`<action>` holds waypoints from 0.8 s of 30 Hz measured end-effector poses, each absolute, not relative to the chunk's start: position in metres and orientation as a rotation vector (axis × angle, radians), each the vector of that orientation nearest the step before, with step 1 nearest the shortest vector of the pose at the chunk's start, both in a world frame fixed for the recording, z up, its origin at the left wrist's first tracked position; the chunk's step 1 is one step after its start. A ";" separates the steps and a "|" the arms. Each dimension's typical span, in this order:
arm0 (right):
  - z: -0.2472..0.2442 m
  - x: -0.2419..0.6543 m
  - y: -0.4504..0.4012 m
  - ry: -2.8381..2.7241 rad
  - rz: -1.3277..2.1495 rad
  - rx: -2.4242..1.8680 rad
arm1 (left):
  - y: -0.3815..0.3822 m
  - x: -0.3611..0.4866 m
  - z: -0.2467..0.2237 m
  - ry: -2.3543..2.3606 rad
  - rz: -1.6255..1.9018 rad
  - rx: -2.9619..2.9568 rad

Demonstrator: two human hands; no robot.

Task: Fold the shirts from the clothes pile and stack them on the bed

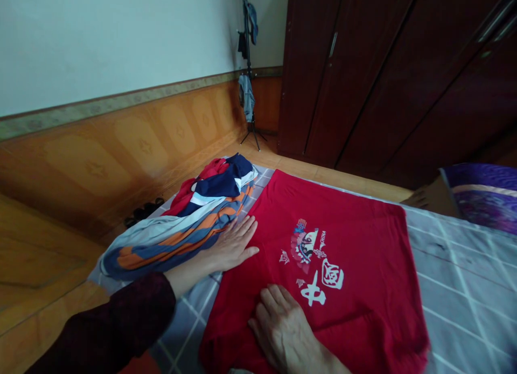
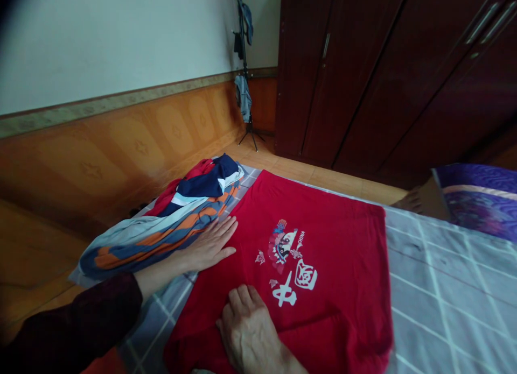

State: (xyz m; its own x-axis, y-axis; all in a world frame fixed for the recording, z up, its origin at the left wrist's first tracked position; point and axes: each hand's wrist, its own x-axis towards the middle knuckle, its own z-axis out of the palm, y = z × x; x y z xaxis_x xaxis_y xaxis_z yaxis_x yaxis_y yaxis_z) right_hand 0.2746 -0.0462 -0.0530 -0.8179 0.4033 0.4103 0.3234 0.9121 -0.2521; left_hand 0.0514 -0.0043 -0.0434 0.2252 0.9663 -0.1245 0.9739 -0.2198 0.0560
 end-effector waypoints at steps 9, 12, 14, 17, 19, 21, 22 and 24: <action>-0.065 0.271 -0.040 -2.505 0.192 -0.533 | 0.087 0.073 -0.050 1.999 -0.006 2.403; -0.074 0.268 -0.036 -2.511 0.115 -0.493 | 0.116 0.079 -0.054 2.150 0.040 2.303; -0.082 0.266 -0.033 -2.506 0.055 -0.468 | 0.131 0.084 -0.058 2.125 0.066 2.276; -0.097 0.261 -0.031 -2.395 -0.014 -0.464 | 0.153 0.088 -0.064 2.198 0.082 2.184; -0.106 0.258 -0.031 -2.341 -0.034 -0.461 | 0.169 0.089 -0.067 2.203 0.091 2.181; -0.113 0.255 -0.030 -2.366 -0.037 -0.469 | 0.186 0.089 -0.068 2.168 0.086 2.195; -0.115 0.254 -0.030 -2.389 -0.035 -0.480 | 0.195 0.088 -0.068 2.163 0.082 2.190; -0.116 0.252 -0.030 -2.385 -0.024 -0.520 | 0.209 0.085 -0.067 2.190 0.080 2.159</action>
State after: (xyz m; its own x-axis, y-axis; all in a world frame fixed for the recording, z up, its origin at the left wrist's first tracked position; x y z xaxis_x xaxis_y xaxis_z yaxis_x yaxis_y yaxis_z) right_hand 0.2517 -0.0301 -0.1163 -0.6846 0.3611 0.6332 0.3737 0.9197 -0.1205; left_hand 0.0852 0.2092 -0.0674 -0.0142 0.9998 -0.0103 0.9965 0.0150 0.0826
